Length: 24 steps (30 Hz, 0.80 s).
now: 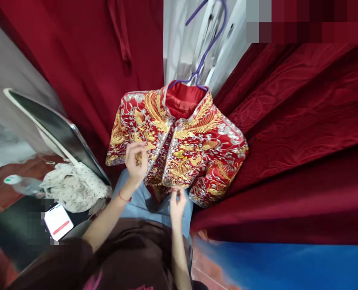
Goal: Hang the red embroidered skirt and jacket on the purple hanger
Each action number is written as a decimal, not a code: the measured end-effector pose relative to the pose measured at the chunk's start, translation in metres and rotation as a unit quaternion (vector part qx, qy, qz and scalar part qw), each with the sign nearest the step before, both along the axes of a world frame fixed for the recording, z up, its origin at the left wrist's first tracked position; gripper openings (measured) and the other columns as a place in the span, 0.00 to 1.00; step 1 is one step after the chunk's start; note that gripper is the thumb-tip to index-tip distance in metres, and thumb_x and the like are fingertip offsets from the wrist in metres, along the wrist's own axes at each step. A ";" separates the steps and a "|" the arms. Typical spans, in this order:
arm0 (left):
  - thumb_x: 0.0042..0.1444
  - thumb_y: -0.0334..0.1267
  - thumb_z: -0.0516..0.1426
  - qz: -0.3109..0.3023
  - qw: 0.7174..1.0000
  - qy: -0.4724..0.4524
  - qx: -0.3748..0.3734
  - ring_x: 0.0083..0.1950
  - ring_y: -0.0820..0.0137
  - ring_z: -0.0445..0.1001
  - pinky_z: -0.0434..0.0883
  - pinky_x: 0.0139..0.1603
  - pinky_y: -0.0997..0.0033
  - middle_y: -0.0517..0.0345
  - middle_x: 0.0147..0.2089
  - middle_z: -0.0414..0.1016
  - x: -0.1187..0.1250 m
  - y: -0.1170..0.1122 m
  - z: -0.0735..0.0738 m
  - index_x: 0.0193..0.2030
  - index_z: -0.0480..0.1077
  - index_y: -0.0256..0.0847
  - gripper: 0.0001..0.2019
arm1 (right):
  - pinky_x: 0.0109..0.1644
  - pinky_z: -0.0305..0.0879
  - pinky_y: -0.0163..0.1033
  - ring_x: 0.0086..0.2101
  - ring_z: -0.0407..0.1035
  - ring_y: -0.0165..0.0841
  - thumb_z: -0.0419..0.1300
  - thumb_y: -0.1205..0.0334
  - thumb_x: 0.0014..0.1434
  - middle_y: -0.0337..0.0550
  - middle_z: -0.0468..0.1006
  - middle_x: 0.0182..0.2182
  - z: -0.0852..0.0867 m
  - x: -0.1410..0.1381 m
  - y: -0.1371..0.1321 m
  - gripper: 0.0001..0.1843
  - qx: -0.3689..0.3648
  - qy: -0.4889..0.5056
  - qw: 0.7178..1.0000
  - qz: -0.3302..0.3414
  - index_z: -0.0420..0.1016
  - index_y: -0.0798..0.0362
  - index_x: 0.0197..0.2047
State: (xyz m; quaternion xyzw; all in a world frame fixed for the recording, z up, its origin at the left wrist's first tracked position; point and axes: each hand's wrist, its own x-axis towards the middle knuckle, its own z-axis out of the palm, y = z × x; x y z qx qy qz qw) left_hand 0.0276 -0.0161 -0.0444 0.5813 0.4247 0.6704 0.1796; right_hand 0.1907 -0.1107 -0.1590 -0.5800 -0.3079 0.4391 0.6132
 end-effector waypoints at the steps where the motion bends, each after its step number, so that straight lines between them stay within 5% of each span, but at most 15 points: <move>1: 0.63 0.38 0.55 -0.039 0.983 -0.100 -0.150 0.61 0.64 0.71 0.63 0.68 0.53 0.50 0.50 0.75 -0.001 -0.009 -0.037 0.38 0.70 0.41 0.05 | 0.43 0.71 0.40 0.35 0.72 0.35 0.63 0.54 0.55 0.41 0.77 0.29 -0.020 -0.009 0.000 0.08 -0.042 0.054 0.997 0.024 0.73 0.50 0.33; 2: 0.63 0.38 0.55 -0.092 0.925 -0.192 -0.314 0.61 0.65 0.70 0.62 0.70 0.56 0.52 0.50 0.76 -0.002 -0.016 -0.072 0.37 0.70 0.42 0.05 | 0.39 0.72 0.40 0.32 0.73 0.35 0.64 0.54 0.53 0.41 0.77 0.28 -0.038 -0.019 0.004 0.09 -0.074 0.099 0.991 0.043 0.73 0.50 0.32; 4: 0.61 0.39 0.58 -0.147 0.856 -0.212 -0.448 0.59 0.61 0.73 0.67 0.65 0.51 0.49 0.45 0.78 -0.003 -0.022 -0.129 0.38 0.72 0.40 0.05 | 0.35 0.74 0.41 0.31 0.74 0.36 0.66 0.54 0.50 0.43 0.78 0.28 -0.065 -0.035 0.018 0.10 -0.119 0.173 0.976 0.066 0.72 0.50 0.31; 6: 0.56 0.39 0.63 -0.187 0.796 -0.228 -0.529 0.56 0.60 0.75 0.69 0.62 0.51 0.48 0.44 0.80 -0.006 -0.022 -0.166 0.40 0.74 0.39 0.08 | 0.35 0.75 0.41 0.31 0.75 0.36 0.67 0.54 0.49 0.42 0.78 0.27 -0.083 -0.044 0.034 0.11 -0.144 0.233 0.959 0.065 0.70 0.49 0.30; 8: 0.54 0.38 0.64 -0.198 0.752 -0.261 -0.571 0.57 0.61 0.76 0.69 0.64 0.54 0.47 0.47 0.80 -0.012 -0.018 -0.186 0.43 0.75 0.39 0.11 | 0.36 0.75 0.39 0.34 0.77 0.35 0.67 0.54 0.49 0.41 0.78 0.29 -0.094 -0.047 0.044 0.12 -0.152 0.271 0.949 0.049 0.70 0.48 0.31; 14: 0.67 0.38 0.53 -0.158 0.713 -0.434 -0.528 0.66 0.75 0.69 0.66 0.64 0.76 0.53 0.64 0.72 -0.041 0.001 -0.198 0.55 0.71 0.47 0.12 | 0.33 0.70 0.35 0.39 0.76 0.35 0.68 0.47 0.49 0.39 0.79 0.32 -0.099 -0.039 0.042 0.17 -0.136 0.282 0.950 0.000 0.68 0.46 0.34; 20: 0.66 0.40 0.57 -0.169 0.651 -0.504 -0.543 0.57 0.64 0.76 0.75 0.54 0.67 0.36 0.57 0.75 -0.052 0.007 -0.200 0.54 0.70 0.34 0.14 | 0.30 0.67 0.38 0.24 0.67 0.30 0.74 0.47 0.39 0.35 0.73 0.21 -0.089 -0.050 0.039 0.23 -0.135 0.257 0.956 0.041 0.66 0.48 0.27; 24: 0.68 0.37 0.53 -0.147 0.647 -0.549 -0.508 0.52 0.72 0.78 0.74 0.50 0.76 0.46 0.54 0.76 -0.052 0.016 -0.208 0.54 0.71 0.42 0.11 | 0.29 0.65 0.37 0.22 0.62 0.27 0.77 0.51 0.32 0.34 0.74 0.22 -0.087 -0.064 0.041 0.25 -0.137 0.238 0.959 0.065 0.69 0.49 0.28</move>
